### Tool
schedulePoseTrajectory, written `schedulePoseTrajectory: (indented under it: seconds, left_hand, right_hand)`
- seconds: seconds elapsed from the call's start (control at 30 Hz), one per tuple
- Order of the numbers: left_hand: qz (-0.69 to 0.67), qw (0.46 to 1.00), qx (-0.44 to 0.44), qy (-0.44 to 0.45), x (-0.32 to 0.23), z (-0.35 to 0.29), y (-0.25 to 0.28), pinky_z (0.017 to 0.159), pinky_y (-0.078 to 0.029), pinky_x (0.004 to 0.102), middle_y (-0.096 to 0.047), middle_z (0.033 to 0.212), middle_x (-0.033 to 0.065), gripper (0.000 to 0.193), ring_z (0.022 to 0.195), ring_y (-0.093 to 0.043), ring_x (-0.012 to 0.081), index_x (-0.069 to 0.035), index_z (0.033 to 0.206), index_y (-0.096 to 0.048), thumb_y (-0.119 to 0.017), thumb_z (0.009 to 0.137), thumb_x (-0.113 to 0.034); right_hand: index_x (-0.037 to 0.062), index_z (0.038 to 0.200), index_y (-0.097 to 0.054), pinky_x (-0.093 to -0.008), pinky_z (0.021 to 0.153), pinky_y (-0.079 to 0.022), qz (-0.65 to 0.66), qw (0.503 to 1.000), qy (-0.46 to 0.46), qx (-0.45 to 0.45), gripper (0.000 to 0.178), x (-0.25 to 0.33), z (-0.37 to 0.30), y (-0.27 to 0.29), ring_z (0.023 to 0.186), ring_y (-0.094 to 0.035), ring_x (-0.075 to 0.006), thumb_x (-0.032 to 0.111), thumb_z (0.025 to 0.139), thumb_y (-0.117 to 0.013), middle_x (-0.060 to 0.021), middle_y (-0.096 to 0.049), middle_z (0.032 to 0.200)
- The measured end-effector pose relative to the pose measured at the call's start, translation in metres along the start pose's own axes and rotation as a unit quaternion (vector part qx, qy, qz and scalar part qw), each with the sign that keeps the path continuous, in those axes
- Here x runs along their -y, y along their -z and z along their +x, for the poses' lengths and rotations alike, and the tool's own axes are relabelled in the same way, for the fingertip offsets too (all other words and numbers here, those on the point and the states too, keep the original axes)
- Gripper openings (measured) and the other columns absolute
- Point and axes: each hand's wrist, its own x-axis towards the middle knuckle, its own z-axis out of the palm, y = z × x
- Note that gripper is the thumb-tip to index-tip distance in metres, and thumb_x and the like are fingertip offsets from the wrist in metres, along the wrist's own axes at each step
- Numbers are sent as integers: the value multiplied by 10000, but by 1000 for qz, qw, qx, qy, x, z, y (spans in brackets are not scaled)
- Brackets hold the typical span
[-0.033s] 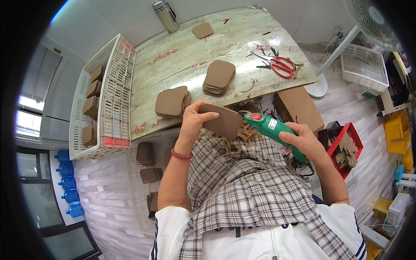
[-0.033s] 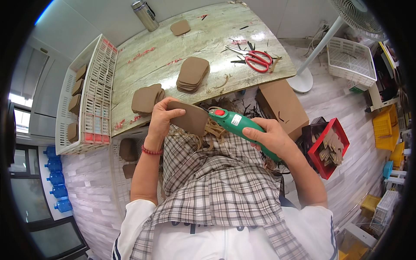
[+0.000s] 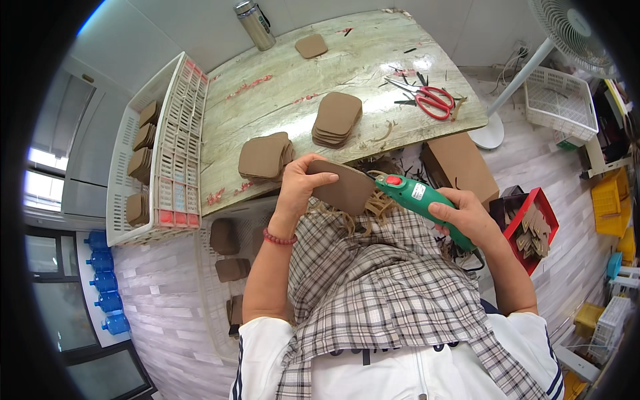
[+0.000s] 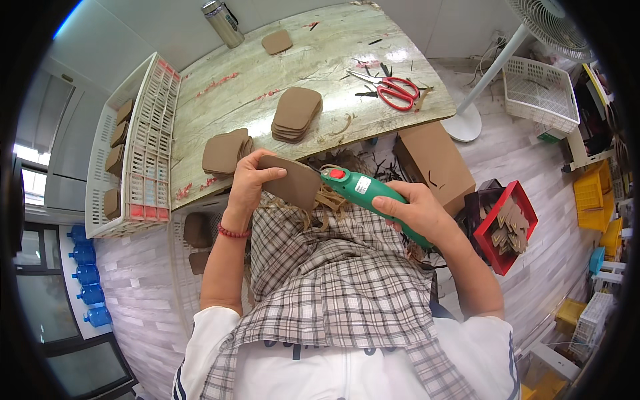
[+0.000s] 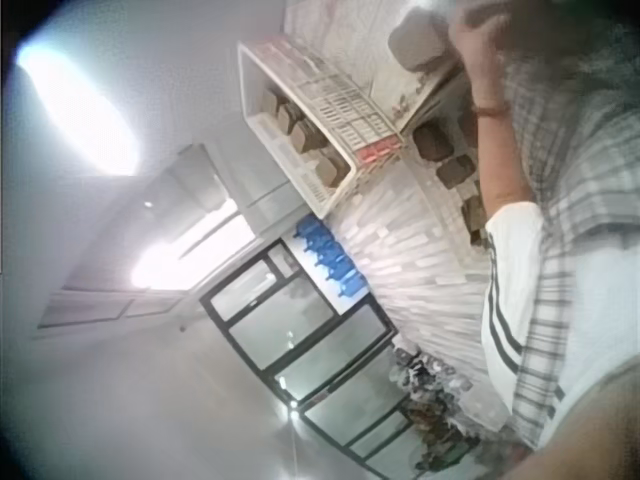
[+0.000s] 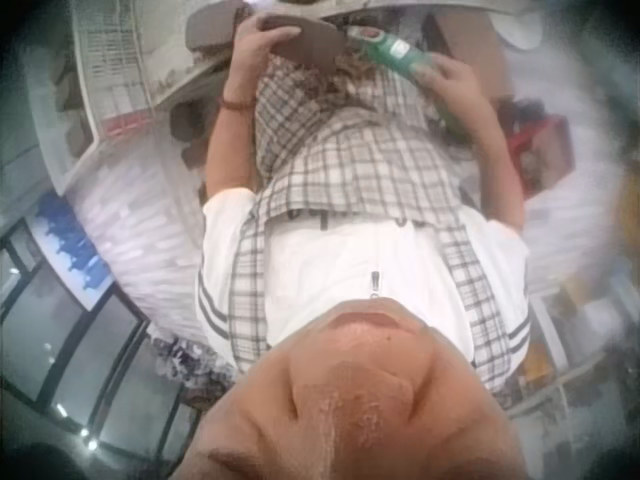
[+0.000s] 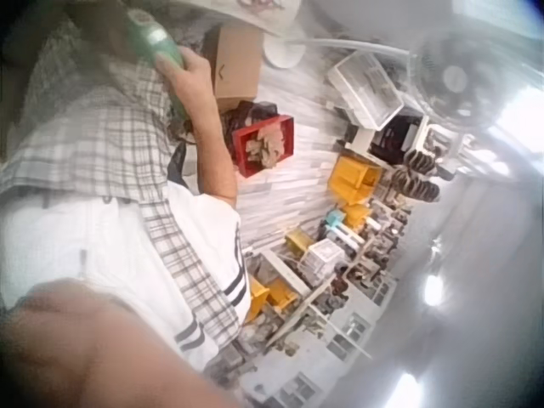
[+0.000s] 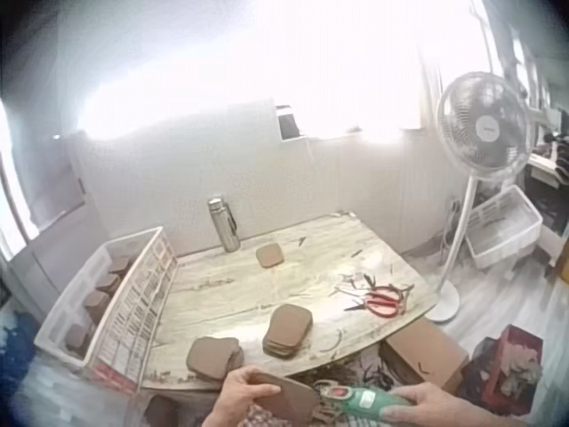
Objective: The person sits on the floor and uses a green rotary tool to smooth the edges of rectangular cardboard pieces. They pick up each piece from a stack, smooth the edges, and place the finished piece on the table.
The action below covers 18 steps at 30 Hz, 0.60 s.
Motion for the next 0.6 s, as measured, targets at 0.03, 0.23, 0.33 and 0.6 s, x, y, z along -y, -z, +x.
schedulePoseTrajectory:
  seconds: [0.03, 0.23, 0.33, 0.6]
  left_hand:
    - [7, 1000, 10, 6, 0, 1, 0, 655, -511, 226, -677, 816, 23, 196, 715, -627, 85, -23, 902, -657, -743, 735, 33]
    - [40, 996, 53, 54, -6, -2, -13, 698, -506, 242, -677, 826, 34, 211, 732, -620, 98, -9, 899, -660, -745, 712, 43]
    - [74, 991, 100, 54, -5, 1, -15, 685, -501, 236, -675, 829, 20, 207, 744, -615, 91, -15, 905, -662, -747, 720, 21]
    - [174, 971, 145, 78, -18, 2, -23, 711, -486, 219, -665, 848, 10, 348, 773, -602, 71, -35, 996, -646, -739, 675, 62]
  right_hand:
    - [-20, 1036, -606, -231, 527, -443, 1, 1000, 1, 4, 369, 1, 0, 0, 593, -535, -79, 315, 892, -661, -25, -569, 717]
    - [-23, 1023, -620, -229, 532, -440, -32, 999, -15, -7, 347, 2, 2, -4, 587, -528, -77, 294, 885, -660, -17, -562, 713]
    - [-21, 1021, -621, -229, 533, -437, -32, 999, -12, 4, 332, 1, 5, -5, 587, -526, -76, 280, 884, -654, -15, -560, 711]
    - [-29, 1021, -641, -229, 521, -421, -9, 1000, 5, 7, 358, 8, 15, -17, 574, -511, -73, 291, 866, -676, -16, -567, 707]
